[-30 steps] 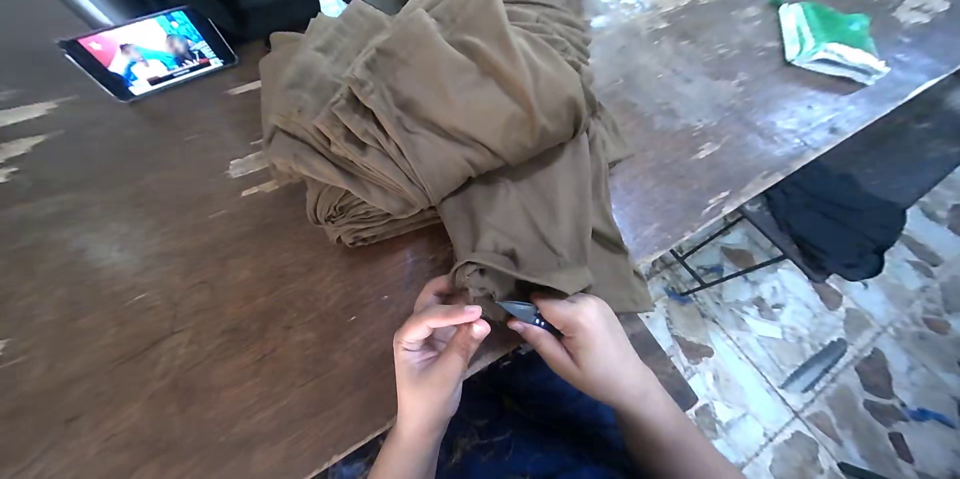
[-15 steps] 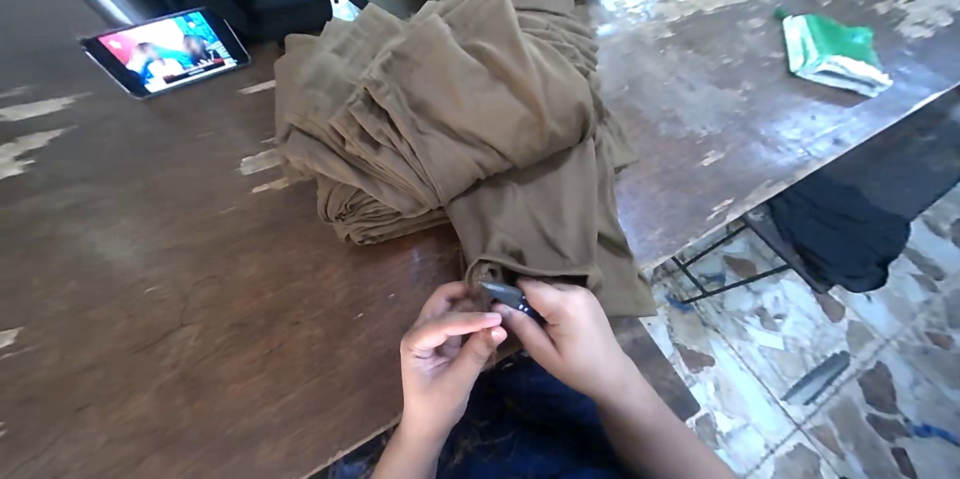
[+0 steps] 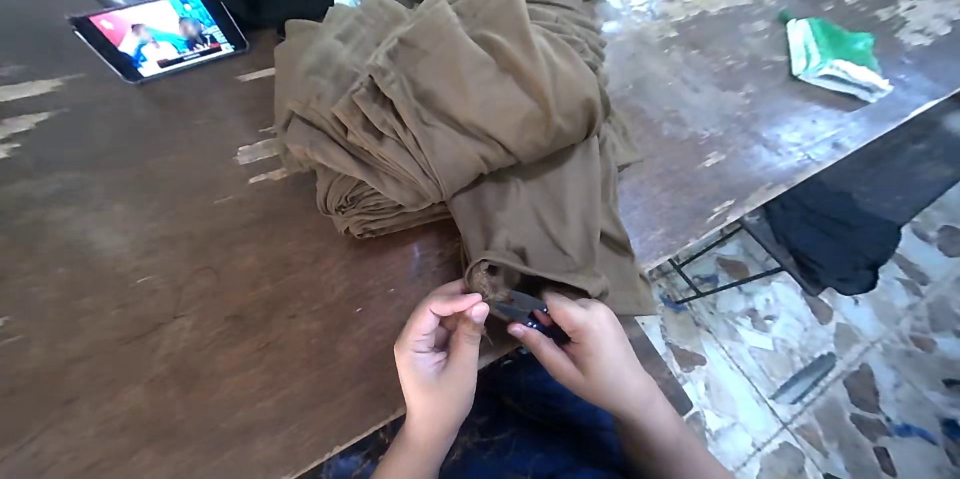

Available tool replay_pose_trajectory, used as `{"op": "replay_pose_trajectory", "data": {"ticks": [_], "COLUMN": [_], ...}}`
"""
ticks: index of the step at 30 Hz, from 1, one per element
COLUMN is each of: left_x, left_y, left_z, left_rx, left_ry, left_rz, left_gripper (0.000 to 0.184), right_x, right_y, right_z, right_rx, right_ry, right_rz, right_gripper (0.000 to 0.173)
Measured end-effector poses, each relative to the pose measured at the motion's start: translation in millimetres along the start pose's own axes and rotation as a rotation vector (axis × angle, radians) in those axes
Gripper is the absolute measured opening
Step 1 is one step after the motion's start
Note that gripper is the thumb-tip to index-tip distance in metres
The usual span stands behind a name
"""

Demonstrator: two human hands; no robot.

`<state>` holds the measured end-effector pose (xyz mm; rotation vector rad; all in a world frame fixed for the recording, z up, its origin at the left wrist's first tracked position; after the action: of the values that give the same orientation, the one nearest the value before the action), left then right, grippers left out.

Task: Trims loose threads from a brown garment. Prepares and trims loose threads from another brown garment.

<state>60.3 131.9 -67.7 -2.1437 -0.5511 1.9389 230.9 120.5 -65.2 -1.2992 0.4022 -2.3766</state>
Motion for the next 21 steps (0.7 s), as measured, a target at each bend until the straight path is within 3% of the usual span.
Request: {"op": "replay_pose_trajectory", "data": {"ticks": [11,17,21], "left_x": [-1.7,-2.8,1.0], "left_y": [1.9,0.1,-1.7], "left_z": [1.1,0.1,2.1], "left_rx": [0.069,0.079,-0.002], "left_ry": [0.007,0.044,0.003], "left_rz": [0.017,0.005,0.025], "left_gripper": [0.008,0.011,0.014], "right_x": [18.2,33.9,24.1], "right_y": [-15.8,-11.1,-17.6], "right_z": [-13.3,22.5,45.6], "right_rx": [-0.009,-0.125,-0.268], "right_ry": [0.171,0.063,0.152], "right_rz": [-0.020,0.091,0.136], "right_gripper": [0.048,0.046,0.041]}}
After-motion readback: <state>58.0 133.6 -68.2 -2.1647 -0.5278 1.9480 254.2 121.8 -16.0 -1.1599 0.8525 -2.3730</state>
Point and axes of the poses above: each hand's wrist, its own y-axis away from the middle knuckle, its own z-axis out of the back of the hand, x = y × z, the point moved 9 cm from there along -y, towards the middle knuckle, and after that the axes turned 12 degrees about -y, right-handed, at the moved point
